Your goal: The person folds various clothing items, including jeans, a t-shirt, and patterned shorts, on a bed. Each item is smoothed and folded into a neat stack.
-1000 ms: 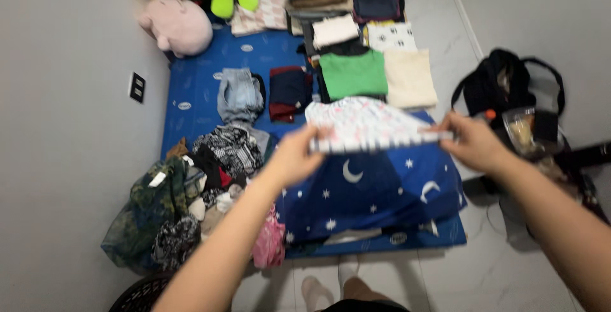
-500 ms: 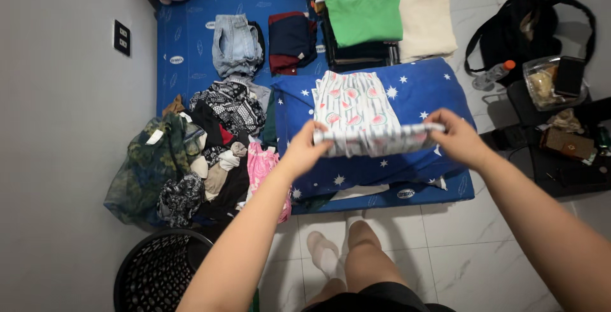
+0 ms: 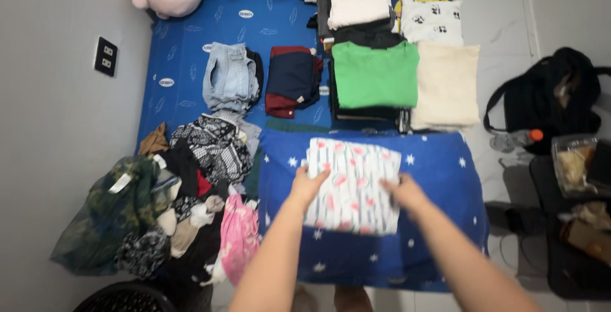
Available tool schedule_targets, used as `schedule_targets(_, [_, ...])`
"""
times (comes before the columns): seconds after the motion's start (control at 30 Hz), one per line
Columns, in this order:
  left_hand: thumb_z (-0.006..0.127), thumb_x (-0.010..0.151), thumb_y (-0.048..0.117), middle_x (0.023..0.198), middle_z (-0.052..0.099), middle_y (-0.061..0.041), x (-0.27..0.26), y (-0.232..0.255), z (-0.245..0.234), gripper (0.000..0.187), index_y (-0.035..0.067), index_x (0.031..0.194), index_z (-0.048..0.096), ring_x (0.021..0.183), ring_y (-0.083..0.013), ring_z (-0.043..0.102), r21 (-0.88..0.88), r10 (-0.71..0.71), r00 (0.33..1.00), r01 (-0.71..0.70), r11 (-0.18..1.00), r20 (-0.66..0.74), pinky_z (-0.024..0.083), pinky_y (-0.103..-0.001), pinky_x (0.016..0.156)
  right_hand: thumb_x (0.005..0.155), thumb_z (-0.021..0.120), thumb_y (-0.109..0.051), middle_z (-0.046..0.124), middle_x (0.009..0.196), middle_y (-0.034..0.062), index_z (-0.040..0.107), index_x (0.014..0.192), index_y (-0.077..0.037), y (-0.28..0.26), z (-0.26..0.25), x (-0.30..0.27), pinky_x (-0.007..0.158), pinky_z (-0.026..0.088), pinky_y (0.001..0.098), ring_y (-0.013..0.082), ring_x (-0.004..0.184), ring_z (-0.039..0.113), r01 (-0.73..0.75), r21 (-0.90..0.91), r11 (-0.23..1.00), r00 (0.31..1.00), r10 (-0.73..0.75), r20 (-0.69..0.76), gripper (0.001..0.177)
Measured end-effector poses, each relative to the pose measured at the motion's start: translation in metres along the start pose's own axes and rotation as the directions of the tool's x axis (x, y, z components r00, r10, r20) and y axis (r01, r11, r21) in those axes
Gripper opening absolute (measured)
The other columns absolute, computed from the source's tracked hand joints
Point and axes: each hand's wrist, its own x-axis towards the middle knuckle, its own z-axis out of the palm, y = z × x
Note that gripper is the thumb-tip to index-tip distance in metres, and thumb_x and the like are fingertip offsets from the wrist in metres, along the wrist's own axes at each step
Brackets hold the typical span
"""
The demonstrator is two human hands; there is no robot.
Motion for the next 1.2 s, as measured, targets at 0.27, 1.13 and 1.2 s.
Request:
schedule_targets(0.27, [0.065, 0.097, 0.047, 0.104, 0.073, -0.021, -0.029, 0.009, 0.008, 0.05, 0.003, 0.12, 0.06, 0.1, -0.043, 0.069, 0.247, 0.223, 0.947, -0.164, 0.955, -0.234, 0.055, -0.047, 0.084, 0.09, 0.07, -0.036, 0.074, 0.105, 0.0217, 0.062, 0.122, 0.005, 0.014, 0.028, 0.007, 0.085, 0.054, 0.0388, 0.0287, 0.093, 0.071, 0.169, -0.026, 0.985, 0.957, -0.171, -0.236, 0.053])
schedule_targets(1.13, [0.081, 0.079, 0.022, 0.123, 0.075, -0.012, -0.025, -0.028, -0.01, 0.062, 0.006, 0.135, 0.061, 0.11, -0.0226, 0.073, -0.142, -0.215, 0.968, 0.233, 0.962, 0.131, 0.057, -0.034, 0.093, 0.079, 0.08, -0.018, 0.076, 0.117, 0.0194, 0.059, 0.132, 0.002, 0.018, 0.028, -0.009, 0.086, 0.062, 0.0436, 0.0305, 0.102, 0.076, -0.314, 0.303, 0.9, 0.93, 0.229, 0.286, 0.061])
schedule_targets(1.2, [0.083, 0.078, 0.019, 0.124, 0.074, -0.013, -0.026, -0.026, -0.009, 0.067, 0.005, 0.138, 0.057, 0.11, -0.0232, 0.074, -0.135, -0.194, 0.971, 0.212, 0.968, 0.138, 0.057, -0.034, 0.094, 0.079, 0.082, -0.017, 0.076, 0.117, 0.0208, 0.059, 0.132, 0.004, 0.015, 0.025, -0.011, 0.086, 0.062, 0.0433, 0.0314, 0.102, 0.076, -0.318, 0.281, 0.906, 0.924, 0.229, 0.306, 0.061])
